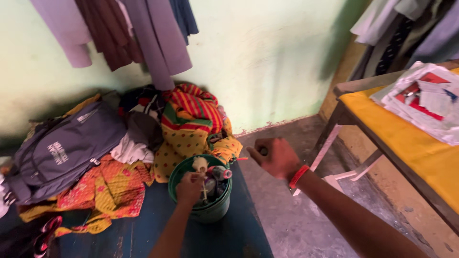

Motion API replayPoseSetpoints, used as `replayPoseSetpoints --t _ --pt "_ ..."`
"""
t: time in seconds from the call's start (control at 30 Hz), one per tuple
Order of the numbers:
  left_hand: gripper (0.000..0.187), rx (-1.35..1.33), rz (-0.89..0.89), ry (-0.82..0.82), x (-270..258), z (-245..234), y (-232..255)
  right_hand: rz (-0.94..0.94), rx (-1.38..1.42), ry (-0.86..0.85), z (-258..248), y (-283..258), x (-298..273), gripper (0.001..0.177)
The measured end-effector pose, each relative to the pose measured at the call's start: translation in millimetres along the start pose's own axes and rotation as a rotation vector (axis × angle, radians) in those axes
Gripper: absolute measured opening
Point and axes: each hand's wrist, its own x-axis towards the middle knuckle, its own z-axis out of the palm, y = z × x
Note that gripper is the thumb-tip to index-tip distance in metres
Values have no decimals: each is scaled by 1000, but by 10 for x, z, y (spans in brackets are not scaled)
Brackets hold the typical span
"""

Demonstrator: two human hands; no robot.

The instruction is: The person wipes a small plastic container and a screwdriver with a cloth on a yellow table. They then retrieve several flower-shaped decorations on sticks from a bucket and place them on the table.

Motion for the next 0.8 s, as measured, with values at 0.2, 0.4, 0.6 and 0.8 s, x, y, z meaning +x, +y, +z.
replayPoseSetpoints --t 0.2,0.4,0.6,0.8 --pt "41 60 -113 -134 -132 206 -21 56 -7 -24 -18 -51 74 35" --pt "36 206 -149 -128 -93 269 -85 27 2 -7 -34 -55 101 34" --pt "30 292 -334 -86 -57 254 -93 64 -26 -14 -242 8 159 31" --pt "30 304 -255 -83 71 343 -462 138 -80 5 -456 -4 177 33"
